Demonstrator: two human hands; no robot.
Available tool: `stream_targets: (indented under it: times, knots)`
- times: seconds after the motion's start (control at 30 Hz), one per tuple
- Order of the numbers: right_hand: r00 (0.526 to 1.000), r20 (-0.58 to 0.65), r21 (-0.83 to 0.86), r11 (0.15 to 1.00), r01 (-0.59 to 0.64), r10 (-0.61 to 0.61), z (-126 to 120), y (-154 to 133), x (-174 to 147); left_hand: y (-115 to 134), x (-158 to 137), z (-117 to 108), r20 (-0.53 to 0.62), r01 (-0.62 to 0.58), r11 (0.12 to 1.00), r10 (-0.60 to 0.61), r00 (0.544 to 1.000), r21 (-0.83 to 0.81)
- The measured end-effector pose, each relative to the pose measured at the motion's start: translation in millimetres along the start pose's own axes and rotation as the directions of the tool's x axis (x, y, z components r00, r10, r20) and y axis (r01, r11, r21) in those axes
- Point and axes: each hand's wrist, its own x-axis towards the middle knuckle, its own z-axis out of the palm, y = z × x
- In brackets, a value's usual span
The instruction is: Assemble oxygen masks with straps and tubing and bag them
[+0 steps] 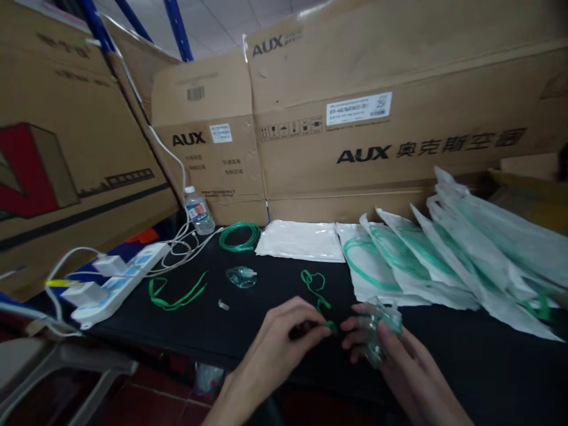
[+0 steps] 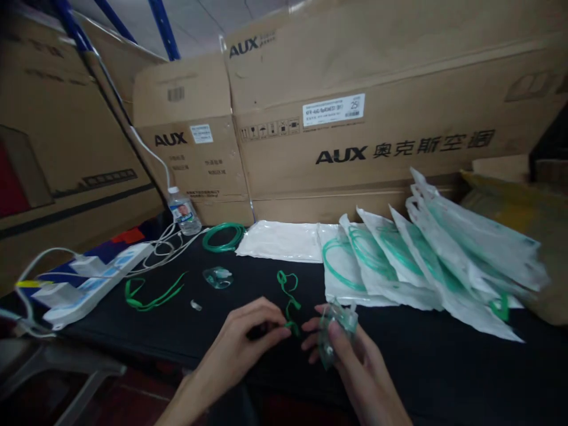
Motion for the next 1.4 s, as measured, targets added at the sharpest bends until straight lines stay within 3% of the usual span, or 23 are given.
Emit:
stream_targets:
  times: [0.1,0.37,0.5,0.6,0.73,0.83,0.93,1.1,1.27,1.4]
  knots:
    - [0.999,0.043,-0.008,1.000,0.014,-0.014,-3,-4,0,-11,-13,16,0.120,0.099,0.995,-0.095,0.988,-0.028]
    - [0.985,0.172,-0.169,0.985,0.042,-0.013,-3,-7,7,-9,-11,10,0.082,0.202,0.978,-0.197,0.977,-0.055]
    - [0.986,0.158,-0.288,0.953,0.091,-0.046,-1,-8,3,-10,-12,13,0.110,0.214,0.974,-0.205,0.973,-0.079]
    - [0.991,0.131,-0.400,0.914,0.060,-0.008,3,-13,2,-11,-12,15,0.135,0.247,0.966,-0.235,0.963,-0.079]
    - [0.996,0.086,-0.432,0.902,0.013,0.026,5,-15,4,-14,-15,14,0.058,0.295,0.954,-0.292,0.955,-0.058]
    - [0.992,0.095,-0.382,0.923,-0.039,0.082,4,-15,4,-16,-19,9,-0.007,0.255,0.965,-0.256,0.967,-0.067]
    - [0.984,0.126,-0.363,0.929,-0.073,0.126,1,-14,2,-17,-21,5,-0.002,0.287,0.935,-0.294,0.956,-0.207]
    - [0.965,0.183,-0.329,0.937,-0.120,0.188,-3,-13,3,-21,-22,1,0.080,0.409,0.776,-0.425,0.901,-0.480]
    - [0.957,0.182,-0.344,0.927,-0.152,0.225,-7,-8,0,-29,-23,1,0.070,0.359,0.732,-0.395,0.916,-0.579]
    - [0.944,0.176,-0.312,0.926,-0.214,0.278,8,-3,-8,-30,-20,2,0.053,0.275,0.709,-0.319,0.946,-0.650]
